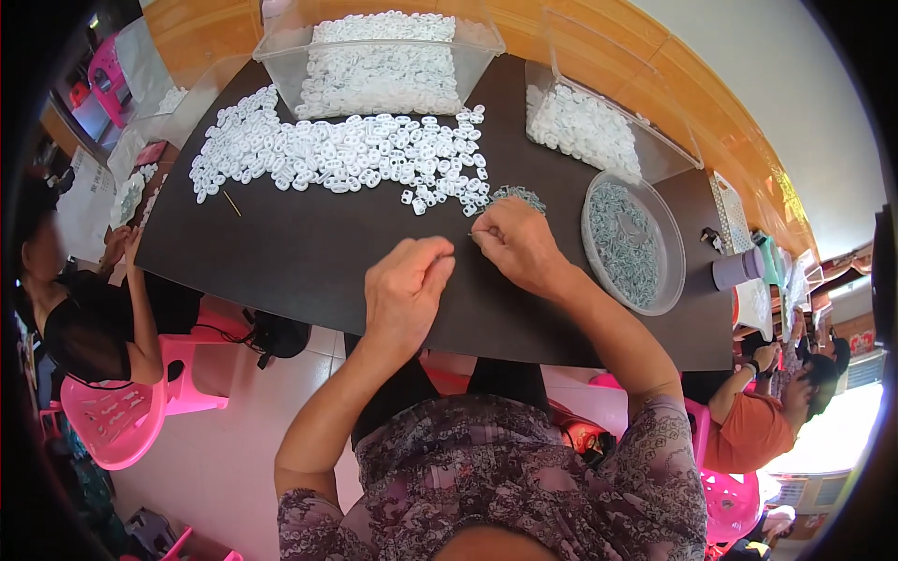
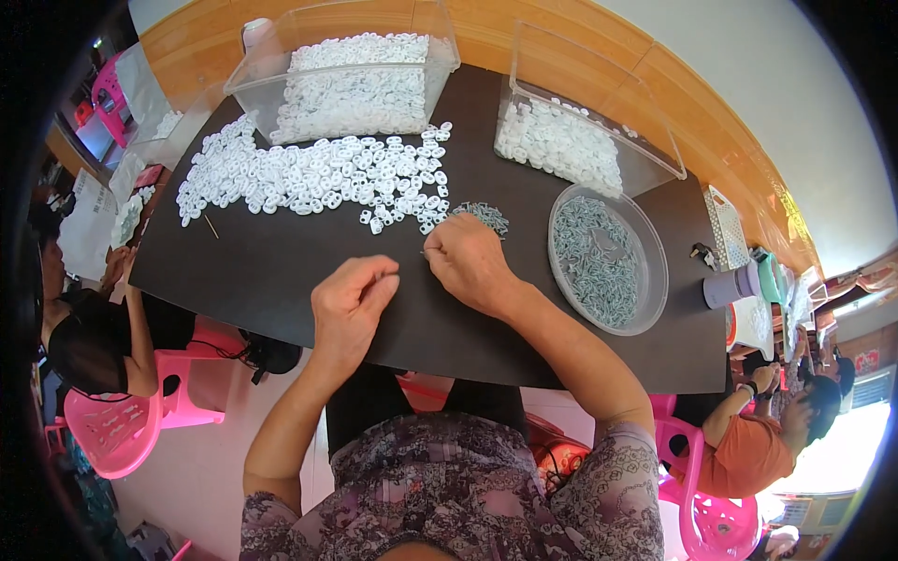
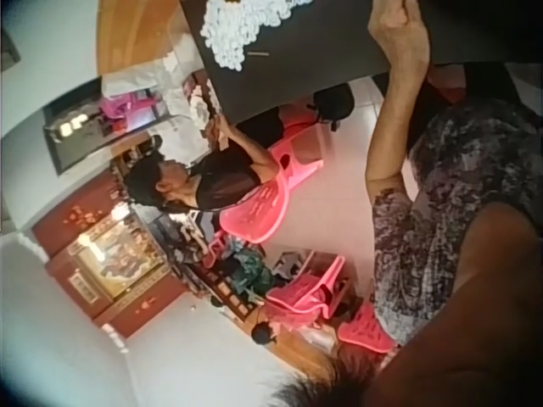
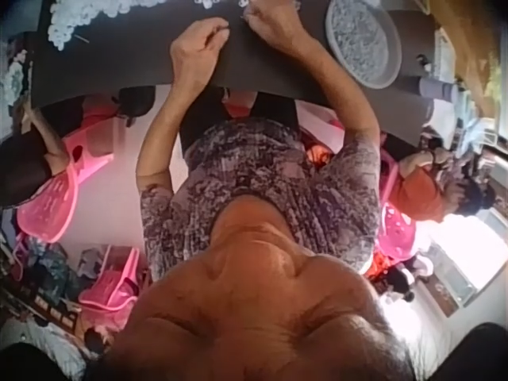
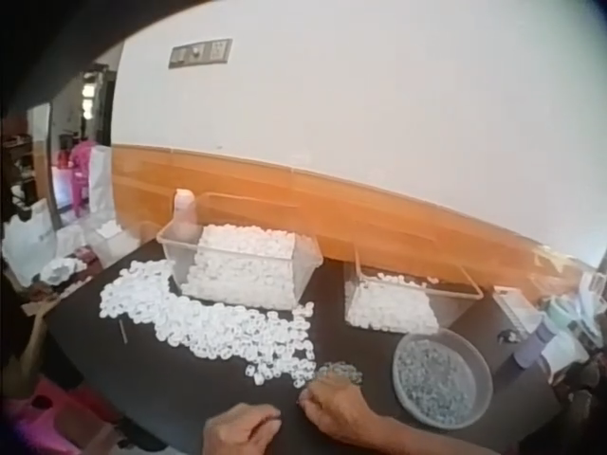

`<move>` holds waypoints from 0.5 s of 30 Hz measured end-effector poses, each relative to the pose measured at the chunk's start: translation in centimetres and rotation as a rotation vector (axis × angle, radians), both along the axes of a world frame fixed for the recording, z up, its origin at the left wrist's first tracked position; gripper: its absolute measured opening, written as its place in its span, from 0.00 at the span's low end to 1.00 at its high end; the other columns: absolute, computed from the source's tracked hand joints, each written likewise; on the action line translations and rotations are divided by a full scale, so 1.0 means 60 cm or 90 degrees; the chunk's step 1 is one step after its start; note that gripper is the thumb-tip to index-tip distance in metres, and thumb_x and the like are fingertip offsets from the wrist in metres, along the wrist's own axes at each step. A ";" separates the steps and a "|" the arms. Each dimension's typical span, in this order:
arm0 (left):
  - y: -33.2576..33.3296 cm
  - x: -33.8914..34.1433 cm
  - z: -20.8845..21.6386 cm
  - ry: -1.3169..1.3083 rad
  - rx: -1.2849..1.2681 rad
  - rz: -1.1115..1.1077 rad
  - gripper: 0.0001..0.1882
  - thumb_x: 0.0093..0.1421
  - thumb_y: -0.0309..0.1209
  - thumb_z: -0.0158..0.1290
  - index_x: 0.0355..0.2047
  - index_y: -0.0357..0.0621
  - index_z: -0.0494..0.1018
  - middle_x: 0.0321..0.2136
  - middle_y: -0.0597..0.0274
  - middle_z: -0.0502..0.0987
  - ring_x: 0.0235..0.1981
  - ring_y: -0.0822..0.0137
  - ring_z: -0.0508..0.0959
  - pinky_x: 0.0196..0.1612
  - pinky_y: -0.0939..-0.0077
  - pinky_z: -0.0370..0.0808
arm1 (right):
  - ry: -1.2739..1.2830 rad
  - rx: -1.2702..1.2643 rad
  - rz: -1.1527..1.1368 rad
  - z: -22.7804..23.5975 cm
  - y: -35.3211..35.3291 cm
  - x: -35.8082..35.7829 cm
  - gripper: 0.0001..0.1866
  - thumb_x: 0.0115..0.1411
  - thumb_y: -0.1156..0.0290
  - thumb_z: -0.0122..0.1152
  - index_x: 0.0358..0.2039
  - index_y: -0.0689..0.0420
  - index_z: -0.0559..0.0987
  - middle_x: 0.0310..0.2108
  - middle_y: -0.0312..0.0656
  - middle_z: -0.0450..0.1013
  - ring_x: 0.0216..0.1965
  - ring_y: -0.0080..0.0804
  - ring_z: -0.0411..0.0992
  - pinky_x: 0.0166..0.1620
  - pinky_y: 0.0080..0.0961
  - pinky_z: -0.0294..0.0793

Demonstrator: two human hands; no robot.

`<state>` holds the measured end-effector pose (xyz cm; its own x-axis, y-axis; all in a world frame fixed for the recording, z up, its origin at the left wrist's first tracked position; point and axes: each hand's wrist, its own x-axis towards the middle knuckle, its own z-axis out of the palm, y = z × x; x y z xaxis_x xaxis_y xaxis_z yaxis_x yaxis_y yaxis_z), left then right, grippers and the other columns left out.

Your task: Manual assembly of small white plastic components by inserting tiny pins.

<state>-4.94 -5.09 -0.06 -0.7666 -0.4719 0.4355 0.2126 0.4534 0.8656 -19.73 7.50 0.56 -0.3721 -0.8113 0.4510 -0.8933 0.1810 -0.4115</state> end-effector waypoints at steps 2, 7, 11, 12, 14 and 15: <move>-0.008 -0.014 0.004 0.002 -0.130 0.024 0.10 0.49 0.21 0.56 0.34 0.43 0.74 0.21 0.58 0.71 0.22 0.58 0.73 0.25 0.69 0.68 | -0.181 0.035 -0.037 0.021 0.004 0.015 0.03 0.50 0.77 0.58 0.24 0.63 0.74 0.22 0.42 0.71 0.26 0.34 0.70 0.30 0.27 0.69; -0.004 -0.042 0.003 -0.003 -0.250 -0.015 0.11 0.48 0.20 0.57 0.34 0.42 0.75 0.20 0.59 0.69 0.21 0.60 0.72 0.24 0.72 0.68 | -0.505 0.052 -0.035 0.038 0.019 0.016 0.06 0.54 0.74 0.59 0.29 0.64 0.75 0.25 0.35 0.74 0.25 0.16 0.68 0.29 0.16 0.68; -0.005 -0.048 0.004 0.010 -0.275 -0.046 0.08 0.48 0.20 0.57 0.30 0.42 0.73 0.20 0.59 0.69 0.21 0.60 0.72 0.24 0.71 0.68 | -0.694 0.051 -0.034 0.050 0.023 0.012 0.06 0.53 0.76 0.60 0.31 0.63 0.75 0.26 0.36 0.74 0.27 0.17 0.69 0.31 0.15 0.68; -0.007 -0.048 0.005 0.018 -0.283 -0.061 0.07 0.48 0.19 0.57 0.29 0.41 0.73 0.20 0.59 0.70 0.20 0.62 0.72 0.24 0.71 0.68 | -0.737 0.040 -0.037 0.050 0.023 0.012 0.07 0.52 0.77 0.60 0.32 0.63 0.75 0.26 0.36 0.74 0.27 0.17 0.69 0.31 0.15 0.68; -0.013 -0.049 -0.005 0.007 -0.221 -0.091 0.05 0.50 0.20 0.55 0.28 0.41 0.73 0.20 0.61 0.70 0.20 0.66 0.71 0.23 0.74 0.67 | -0.697 0.026 -0.041 0.042 0.021 0.014 0.08 0.52 0.77 0.61 0.33 0.63 0.74 0.27 0.36 0.74 0.27 0.17 0.69 0.31 0.16 0.69; -0.012 -0.051 -0.006 -0.002 -0.157 -0.122 0.03 0.52 0.21 0.54 0.27 0.41 0.73 0.19 0.62 0.71 0.19 0.71 0.71 0.22 0.77 0.67 | -0.656 0.013 -0.048 0.037 0.021 0.016 0.09 0.51 0.78 0.61 0.34 0.63 0.74 0.27 0.36 0.73 0.28 0.18 0.69 0.32 0.16 0.69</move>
